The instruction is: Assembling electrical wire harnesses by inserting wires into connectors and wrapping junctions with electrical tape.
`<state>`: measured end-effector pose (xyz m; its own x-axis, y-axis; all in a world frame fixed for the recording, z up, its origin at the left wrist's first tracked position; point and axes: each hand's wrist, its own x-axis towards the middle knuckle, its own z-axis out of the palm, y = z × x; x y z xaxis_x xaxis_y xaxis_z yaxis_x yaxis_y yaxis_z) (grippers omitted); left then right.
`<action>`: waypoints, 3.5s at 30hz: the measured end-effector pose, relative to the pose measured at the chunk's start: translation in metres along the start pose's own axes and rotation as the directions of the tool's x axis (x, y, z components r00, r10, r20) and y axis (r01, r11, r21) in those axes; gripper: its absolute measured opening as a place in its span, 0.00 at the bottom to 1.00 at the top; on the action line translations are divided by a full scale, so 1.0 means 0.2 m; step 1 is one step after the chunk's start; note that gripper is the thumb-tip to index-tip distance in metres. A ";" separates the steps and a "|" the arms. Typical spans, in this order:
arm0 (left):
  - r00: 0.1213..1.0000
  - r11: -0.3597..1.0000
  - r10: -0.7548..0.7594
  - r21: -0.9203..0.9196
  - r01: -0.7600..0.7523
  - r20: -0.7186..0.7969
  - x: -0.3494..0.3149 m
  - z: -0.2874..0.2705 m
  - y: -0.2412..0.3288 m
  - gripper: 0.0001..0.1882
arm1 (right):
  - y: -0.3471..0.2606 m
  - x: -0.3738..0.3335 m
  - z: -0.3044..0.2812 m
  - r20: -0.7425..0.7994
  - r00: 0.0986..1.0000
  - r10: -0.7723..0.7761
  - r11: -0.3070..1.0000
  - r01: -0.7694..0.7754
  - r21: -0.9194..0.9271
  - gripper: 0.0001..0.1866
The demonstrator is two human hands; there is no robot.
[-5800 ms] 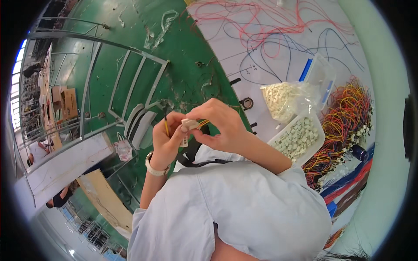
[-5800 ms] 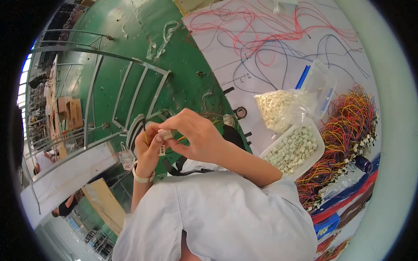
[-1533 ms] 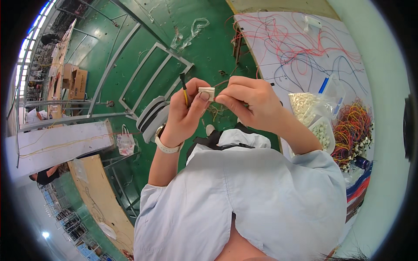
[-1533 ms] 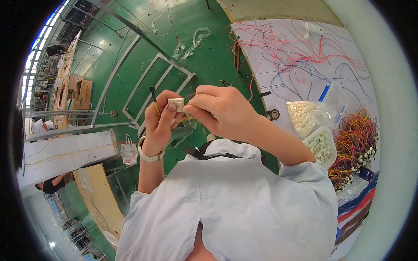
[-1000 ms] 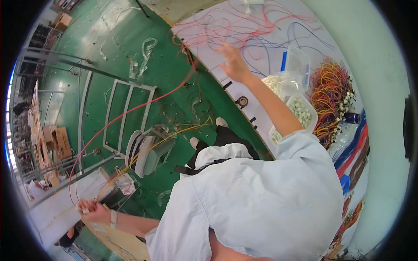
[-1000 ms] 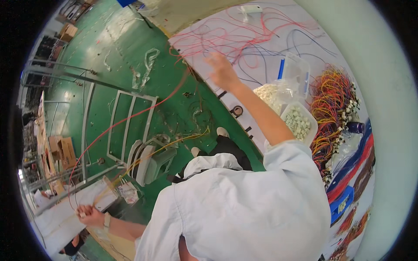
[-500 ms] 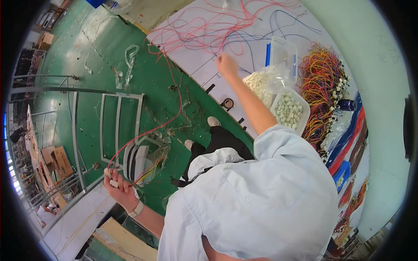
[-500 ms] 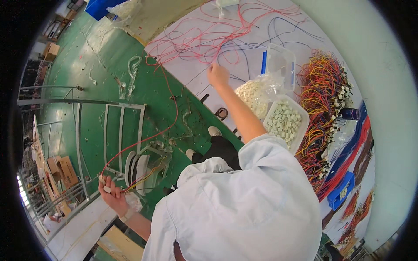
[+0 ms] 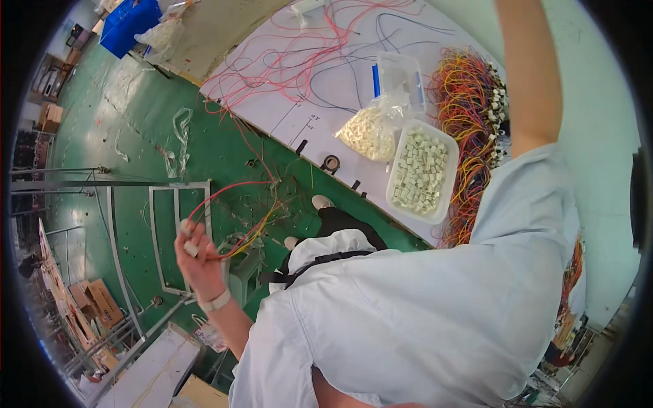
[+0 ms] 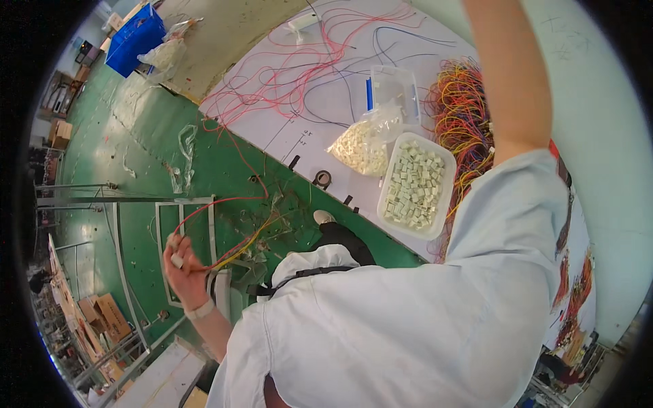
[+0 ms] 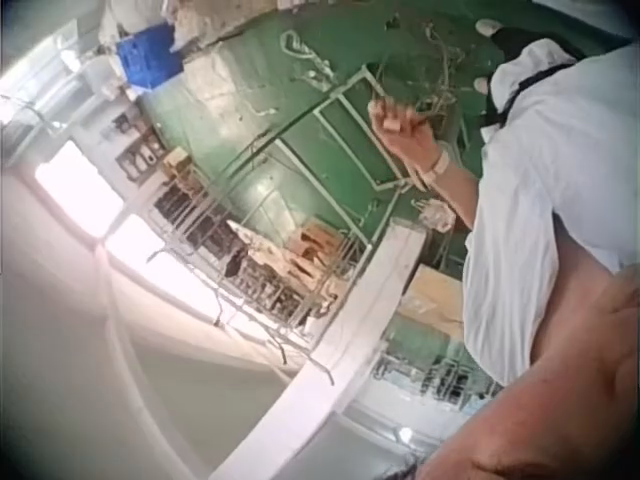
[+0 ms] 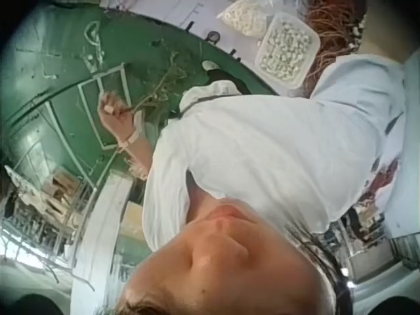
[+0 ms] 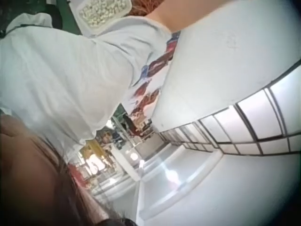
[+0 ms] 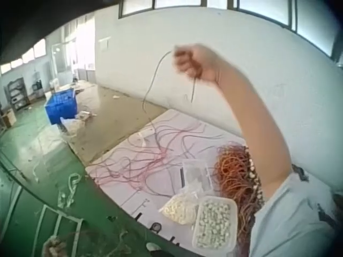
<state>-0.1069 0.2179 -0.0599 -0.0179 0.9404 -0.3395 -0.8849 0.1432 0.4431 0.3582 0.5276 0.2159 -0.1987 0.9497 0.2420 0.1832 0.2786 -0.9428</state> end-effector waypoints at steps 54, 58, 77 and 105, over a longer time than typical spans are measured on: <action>0.810 0.786 0.558 0.430 -0.444 -0.182 -0.61 -0.40 0.07 0.11 | 1.70 -0.99 0.86 -0.315 0.611 0.727 0.571 -0.282 0.771 0.16; 0.837 0.824 0.497 0.429 -0.371 -0.230 -0.67 -0.38 0.05 0.11 | 1.61 -0.86 0.42 -0.602 0.653 0.460 0.781 0.025 0.624 0.19; 0.888 0.732 0.438 0.518 -0.443 0.140 -0.72 -0.12 0.05 0.18 | 0.13 -1.49 1.96 0.666 0.567 -0.484 0.803 0.591 0.080 0.08; 0.808 0.720 0.445 0.383 -0.579 0.386 -0.62 -0.04 0.05 0.14 | 0.09 -1.42 1.92 0.310 0.583 -0.751 0.655 0.716 0.239 0.16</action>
<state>-0.1174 0.1004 -0.0205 -0.2280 0.9428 0.2432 -0.4484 -0.3234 0.8333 0.0486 0.2079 0.0418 -0.5516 0.3005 0.7781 -0.2528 0.8287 -0.4993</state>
